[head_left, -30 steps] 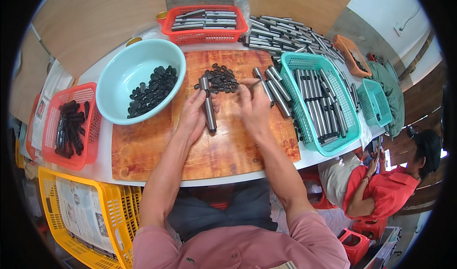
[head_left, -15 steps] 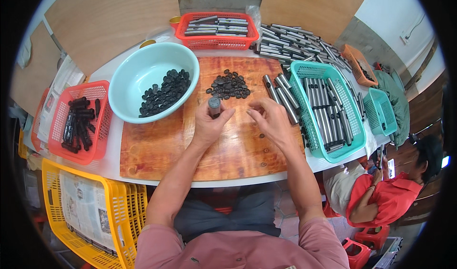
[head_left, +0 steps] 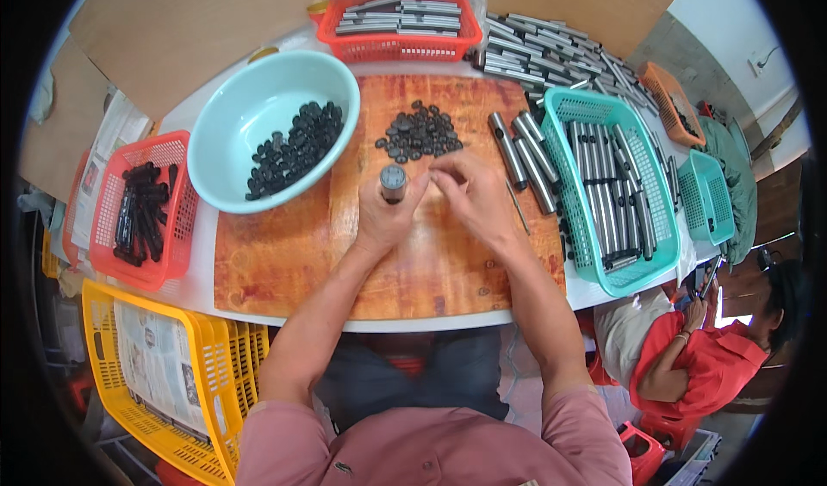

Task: The person repeatedly picks small black circular pieces from a bowl and inserts them into cylindrical metal tubes, then places the assembled units into a yellow basket. The person also moves the bowl and organizes parts on the table.

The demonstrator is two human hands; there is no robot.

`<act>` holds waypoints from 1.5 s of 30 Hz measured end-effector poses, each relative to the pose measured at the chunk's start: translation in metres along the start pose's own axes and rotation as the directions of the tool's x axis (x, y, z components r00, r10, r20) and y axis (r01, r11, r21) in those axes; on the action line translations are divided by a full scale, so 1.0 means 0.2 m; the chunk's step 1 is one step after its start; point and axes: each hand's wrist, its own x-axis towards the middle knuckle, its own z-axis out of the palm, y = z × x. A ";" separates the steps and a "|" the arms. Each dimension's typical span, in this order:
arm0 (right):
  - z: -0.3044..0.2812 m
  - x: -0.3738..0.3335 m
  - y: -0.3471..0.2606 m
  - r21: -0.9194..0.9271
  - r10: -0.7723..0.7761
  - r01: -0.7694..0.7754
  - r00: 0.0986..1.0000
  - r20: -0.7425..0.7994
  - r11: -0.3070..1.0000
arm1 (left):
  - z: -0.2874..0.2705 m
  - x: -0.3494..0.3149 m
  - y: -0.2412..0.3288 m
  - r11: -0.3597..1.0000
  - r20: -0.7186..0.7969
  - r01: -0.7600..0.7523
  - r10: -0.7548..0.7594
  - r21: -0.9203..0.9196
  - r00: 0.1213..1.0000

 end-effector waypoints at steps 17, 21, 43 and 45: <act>0.06 -0.02 0.20 -0.420 -0.266 0.220 0.963 -0.054 0.881 | -0.07 0.12 -0.14 0.228 0.532 0.644 -0.401 -0.730 0.745; 0.06 -0.02 0.20 -0.418 -0.277 0.231 0.959 -0.053 0.878 | -0.07 0.12 -0.15 0.258 0.523 0.637 -0.395 -0.726 0.755; 0.08 -0.05 0.19 -0.434 -0.233 0.207 0.973 -0.005 0.877 | -0.09 0.11 -0.11 0.230 0.504 0.621 -0.411 -0.749 0.760; 0.08 -0.06 0.19 -0.438 -0.231 0.206 0.973 -0.004 0.875 | -0.09 0.11 -0.09 0.238 0.505 0.623 -0.411 -0.745 0.760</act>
